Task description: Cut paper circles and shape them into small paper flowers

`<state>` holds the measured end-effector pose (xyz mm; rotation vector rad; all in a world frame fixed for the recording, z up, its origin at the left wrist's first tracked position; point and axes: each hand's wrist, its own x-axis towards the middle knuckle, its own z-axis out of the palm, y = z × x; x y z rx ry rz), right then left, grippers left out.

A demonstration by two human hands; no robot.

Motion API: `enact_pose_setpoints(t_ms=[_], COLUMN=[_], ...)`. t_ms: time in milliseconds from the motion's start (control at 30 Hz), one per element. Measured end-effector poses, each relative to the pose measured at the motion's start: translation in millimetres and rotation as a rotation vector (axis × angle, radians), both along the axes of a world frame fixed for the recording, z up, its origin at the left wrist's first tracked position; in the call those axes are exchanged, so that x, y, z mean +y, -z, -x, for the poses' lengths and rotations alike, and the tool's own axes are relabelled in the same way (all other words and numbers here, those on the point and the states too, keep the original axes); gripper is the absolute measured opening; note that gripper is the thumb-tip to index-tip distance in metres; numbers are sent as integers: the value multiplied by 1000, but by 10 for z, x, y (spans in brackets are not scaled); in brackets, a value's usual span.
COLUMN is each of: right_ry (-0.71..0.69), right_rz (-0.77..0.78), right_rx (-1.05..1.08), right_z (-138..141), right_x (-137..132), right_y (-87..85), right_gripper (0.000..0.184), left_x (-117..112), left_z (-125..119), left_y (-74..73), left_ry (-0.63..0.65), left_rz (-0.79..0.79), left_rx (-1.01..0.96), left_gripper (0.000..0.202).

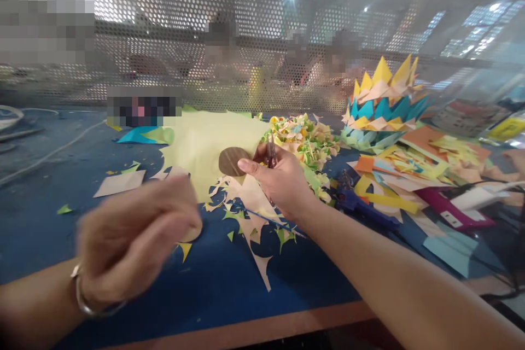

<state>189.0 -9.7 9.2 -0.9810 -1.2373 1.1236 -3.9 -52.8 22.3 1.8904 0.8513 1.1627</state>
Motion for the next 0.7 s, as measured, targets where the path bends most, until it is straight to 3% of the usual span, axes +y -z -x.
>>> enact_pose_setpoints(t_ms=[67,200,367,433,567,700], right_ry=[0,-20,-17,-11,-14,-53], right_rz=[-26,-53,-2,3,1,10], right_rx=[-20,-39,-48,-44,-24,-3], right_z=[-14,-24,14,29,49,72], right_x=[3,-11,-72,-88,-85,-88], right_y=[-2,-21,-82,-95,-71,-34], right_gripper=[35,33,34,38,42,44], left_x=[-28,93,210,214,235,276], left_z=[-90,-200,-226,-267,-342,-336], left_y=[41,187,272,234,142,143], left_ry=[224,157,-46,-31,55,-100], left_rz=[4,199,290,370,324,436], left_rx=[268,324,-35,-204,-519,-668], left_gripper=[33,31,42,41,20,14])
